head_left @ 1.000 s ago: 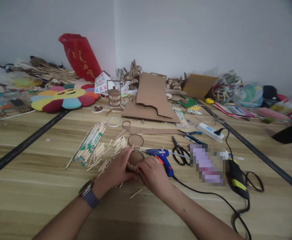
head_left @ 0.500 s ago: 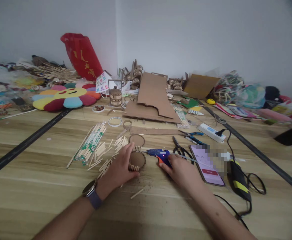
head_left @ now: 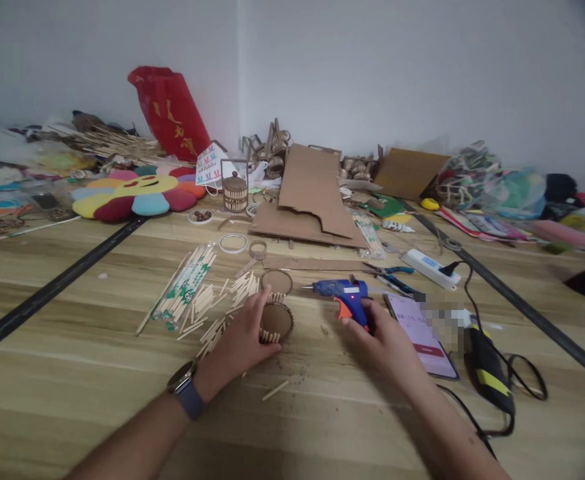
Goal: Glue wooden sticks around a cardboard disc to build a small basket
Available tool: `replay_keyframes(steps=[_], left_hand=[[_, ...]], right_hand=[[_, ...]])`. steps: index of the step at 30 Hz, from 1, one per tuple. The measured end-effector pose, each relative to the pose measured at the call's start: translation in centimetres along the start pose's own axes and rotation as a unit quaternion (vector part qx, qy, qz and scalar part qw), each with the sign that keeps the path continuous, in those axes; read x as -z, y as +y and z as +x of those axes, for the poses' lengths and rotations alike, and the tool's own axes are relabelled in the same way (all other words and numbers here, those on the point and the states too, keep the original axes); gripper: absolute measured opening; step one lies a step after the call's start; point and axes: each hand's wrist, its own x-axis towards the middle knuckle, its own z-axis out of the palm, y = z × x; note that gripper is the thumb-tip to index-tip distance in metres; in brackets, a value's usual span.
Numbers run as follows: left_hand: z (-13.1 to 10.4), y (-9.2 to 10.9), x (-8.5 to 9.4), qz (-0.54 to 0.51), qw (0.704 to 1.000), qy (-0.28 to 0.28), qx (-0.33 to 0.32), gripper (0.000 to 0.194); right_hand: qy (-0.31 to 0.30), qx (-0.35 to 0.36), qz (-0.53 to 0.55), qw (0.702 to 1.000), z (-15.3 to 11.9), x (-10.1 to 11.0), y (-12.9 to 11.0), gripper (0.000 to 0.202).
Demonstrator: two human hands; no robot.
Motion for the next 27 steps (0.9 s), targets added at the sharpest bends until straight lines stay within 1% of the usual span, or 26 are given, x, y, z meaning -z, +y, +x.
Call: replay_keyframes(steps=[2,5,6,9,13,15,17,21,27], left_hand=[[0.0,0.0,0.0,-0.007,1.000,0.002,0.012,0.114],[0.0,-0.1,0.1,-0.014,1.000,0.008,0.023,0.114],[0.0,-0.1,0.1,-0.013,1.000,0.010,0.022,0.115],[0.1,-0.1,0.2,-0.006,1.000,0.012,0.021,0.117],[0.2,-0.2,0.5,-0.007,0.999,0.002,0.039,0.116],[0.2,-0.1,0.5,-0.009,0.999,-0.002,0.044,0.114],[0.2,-0.1,0.6,-0.008,0.999,-0.004,0.044,0.113],[0.2,0.0,0.6,0.001,0.999,-0.006,0.044,0.113],[0.3,0.2,0.7,-0.001,0.999,-0.011,0.044,0.115]], right_hand=[[-0.001,0.010,0.043,0.999,-0.2,0.3,-0.3,0.037],[0.009,-0.017,0.068,0.997,-0.5,0.3,-0.6,0.039],[0.003,-0.030,0.079,0.996,-0.7,0.2,-0.7,0.039],[-0.058,-0.039,0.134,0.988,-1.0,-0.3,-0.8,0.036],[-0.139,-0.004,0.192,0.972,-1.5,-1.1,-1.1,0.037],[-0.187,0.017,0.198,0.962,-1.7,-1.5,-1.3,0.036],[-0.215,0.034,0.176,0.960,-2.0,-1.9,-1.3,0.036],[-0.210,0.044,0.128,0.968,-2.4,-2.8,-1.1,0.038],[-0.187,0.056,0.139,0.971,-2.7,-3.5,-1.1,0.031]])
